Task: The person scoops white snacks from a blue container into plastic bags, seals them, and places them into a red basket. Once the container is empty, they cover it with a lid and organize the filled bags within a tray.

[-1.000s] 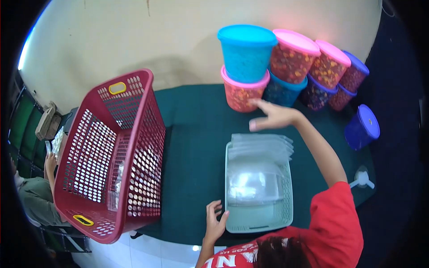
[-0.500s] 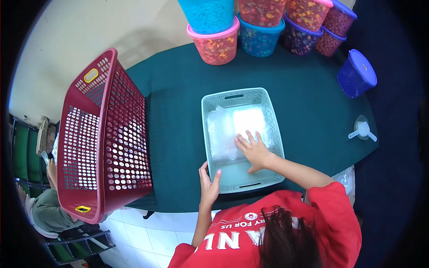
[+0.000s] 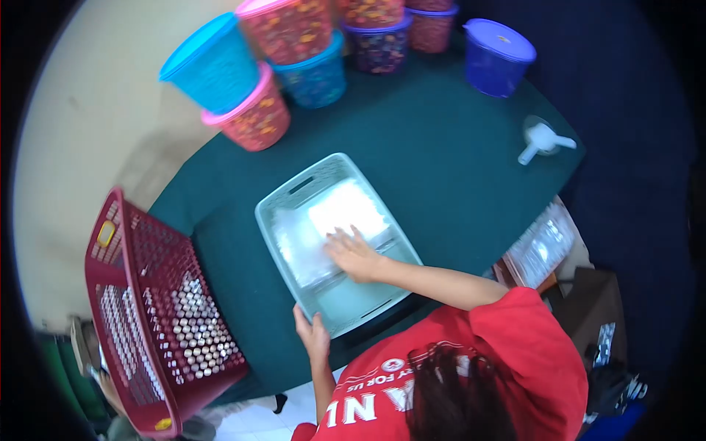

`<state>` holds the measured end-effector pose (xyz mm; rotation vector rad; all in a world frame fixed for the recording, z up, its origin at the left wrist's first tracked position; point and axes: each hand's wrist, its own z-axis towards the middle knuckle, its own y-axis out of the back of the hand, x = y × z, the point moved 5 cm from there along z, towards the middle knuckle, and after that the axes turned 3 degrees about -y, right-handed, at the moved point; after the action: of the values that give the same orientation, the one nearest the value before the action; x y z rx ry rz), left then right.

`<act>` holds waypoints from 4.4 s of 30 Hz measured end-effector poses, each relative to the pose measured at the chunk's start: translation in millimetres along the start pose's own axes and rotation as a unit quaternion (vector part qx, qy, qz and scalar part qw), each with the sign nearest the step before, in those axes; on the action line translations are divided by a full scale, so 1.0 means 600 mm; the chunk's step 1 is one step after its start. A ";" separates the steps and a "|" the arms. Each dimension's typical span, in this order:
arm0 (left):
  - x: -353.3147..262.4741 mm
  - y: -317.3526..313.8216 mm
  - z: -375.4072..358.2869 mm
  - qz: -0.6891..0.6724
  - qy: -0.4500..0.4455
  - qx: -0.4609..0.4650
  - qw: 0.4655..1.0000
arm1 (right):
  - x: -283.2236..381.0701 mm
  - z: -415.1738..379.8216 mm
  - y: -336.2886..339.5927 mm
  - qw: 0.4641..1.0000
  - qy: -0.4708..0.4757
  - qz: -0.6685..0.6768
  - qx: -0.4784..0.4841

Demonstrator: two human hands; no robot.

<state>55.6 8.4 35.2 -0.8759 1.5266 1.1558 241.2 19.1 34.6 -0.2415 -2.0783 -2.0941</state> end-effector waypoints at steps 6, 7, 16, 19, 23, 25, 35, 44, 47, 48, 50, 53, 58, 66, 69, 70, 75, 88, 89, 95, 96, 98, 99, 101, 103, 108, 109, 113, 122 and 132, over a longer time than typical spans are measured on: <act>-0.021 -0.027 -0.034 -0.012 0.012 0.011 1.000 | -0.071 -0.156 0.174 0.951 -0.064 0.215 -0.212; -0.035 -0.035 -0.040 0.005 0.003 -0.003 1.000 | -0.095 -0.197 0.199 0.922 -0.103 0.240 -0.286; -0.267 -0.295 -0.095 -0.049 -0.099 0.259 0.960 | -0.198 -0.646 0.259 0.604 -0.424 0.530 -0.419; -0.312 -0.441 -0.187 -0.046 -0.108 0.427 0.896 | -0.155 -0.842 0.196 0.375 -0.418 0.621 -0.547; -0.320 -0.612 -0.317 -0.027 -0.215 0.571 0.792 | -0.133 -1.025 0.148 0.256 -0.476 0.569 -0.620; -0.258 -0.691 -0.381 -0.121 -0.004 0.654 0.747 | -0.123 -1.145 0.058 0.204 -0.396 0.600 -0.664; 0.327 -0.880 -0.400 0.027 0.489 0.451 0.746 | -0.042 -1.384 0.093 0.147 -0.366 0.486 -0.780; 0.443 -0.927 -0.404 0.082 0.445 0.320 0.832 | -0.057 -1.392 0.091 0.143 -0.382 0.508 -0.759; 0.483 -0.936 -0.406 0.029 0.455 0.381 0.804 | -0.064 -1.388 0.084 0.138 -0.397 0.513 -0.749; 0.494 -0.941 -0.416 -0.002 0.458 0.446 0.769 | -0.066 -1.387 0.081 0.138 -0.403 0.515 -0.744; 0.454 -0.929 -0.429 0.006 0.455 0.451 0.768 | -0.071 -1.385 0.074 0.135 -0.413 0.521 -0.735; 0.433 -0.917 -0.436 -0.067 0.436 0.390 0.808 | -0.090 -1.386 0.046 0.117 -0.436 0.499 -0.739; 0.385 -0.840 -0.415 -0.138 0.429 0.380 0.807 | -0.157 -1.372 0.028 0.165 -0.419 0.529 -0.719; 0.402 -0.696 -0.400 -0.137 0.462 0.399 0.780 | -0.213 -1.372 -0.024 0.153 -0.484 0.513 -0.693; 0.440 -0.632 -0.394 -0.136 0.476 0.425 0.758 | -0.250 -1.343 -0.062 0.168 -0.501 0.507 -0.681; 0.445 -0.620 -0.389 -0.131 0.489 0.419 0.754 | -0.260 -1.331 -0.080 0.162 -0.525 0.495 -0.673; 0.476 -0.527 -0.346 -0.091 0.477 0.401 0.777 | -0.348 -1.213 -0.175 0.155 -0.478 0.552 -0.666; 0.589 -0.455 -0.237 -0.054 0.380 0.472 0.794 | -0.572 -1.292 -0.444 0.226 -0.488 0.665 -0.519; 0.602 -0.451 -0.229 -0.048 0.367 0.475 0.798 | -0.585 -1.299 -0.440 0.246 -0.515 0.661 -0.487; 0.683 -0.435 -0.205 -0.056 0.383 0.473 0.791 | -0.648 -1.259 -0.381 0.330 -0.559 0.680 -0.340; 0.680 -0.437 -0.206 -0.074 0.410 0.467 0.780 | -0.654 -1.231 -0.368 0.382 -0.537 0.682 -0.316; 0.676 -0.439 -0.202 -0.068 0.405 0.481 0.775 | -0.662 -1.197 -0.351 0.439 -0.585 0.598 -0.327; 0.671 -0.436 -0.202 -0.066 0.400 0.495 0.768 | -0.659 -1.183 -0.338 0.495 -0.624 0.505 -0.332; 0.674 -0.452 -0.207 -0.072 0.402 0.508 0.758 | -0.621 -1.168 -0.298 0.592 -0.681 0.211 -0.376; 0.674 -0.460 -0.211 -0.080 0.404 0.516 0.751 | -0.537 -1.106 -0.271 0.657 -0.649 -0.075 -0.377; 0.720 -0.447 -0.206 -0.134 0.425 0.494 0.747 | -0.364 -0.916 -0.329 0.729 -0.608 0.202 -0.242; 0.721 -0.448 -0.206 -0.136 0.422 0.515 0.734 | -0.356 -0.901 -0.332 0.729 -0.607 0.204 -0.242; 0.704 -0.443 -0.216 0.005 0.391 0.466 0.793 | -0.361 -0.893 -0.328 0.674 -0.640 0.208 -0.304; 0.633 -0.416 -0.227 -0.065 0.282 0.538 0.792 | -0.347 -0.903 -0.294 0.631 -0.620 0.309 -0.349; 0.223 -0.380 -0.390 -0.053 0.268 0.570 0.774 | -0.242 -1.021 -0.016 0.655 -0.650 0.227 -0.312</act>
<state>168.6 -278.1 -136.8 -0.3933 2.1644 -0.2806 387.1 -591.4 -15.5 -2.6518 -1.0567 -2.3033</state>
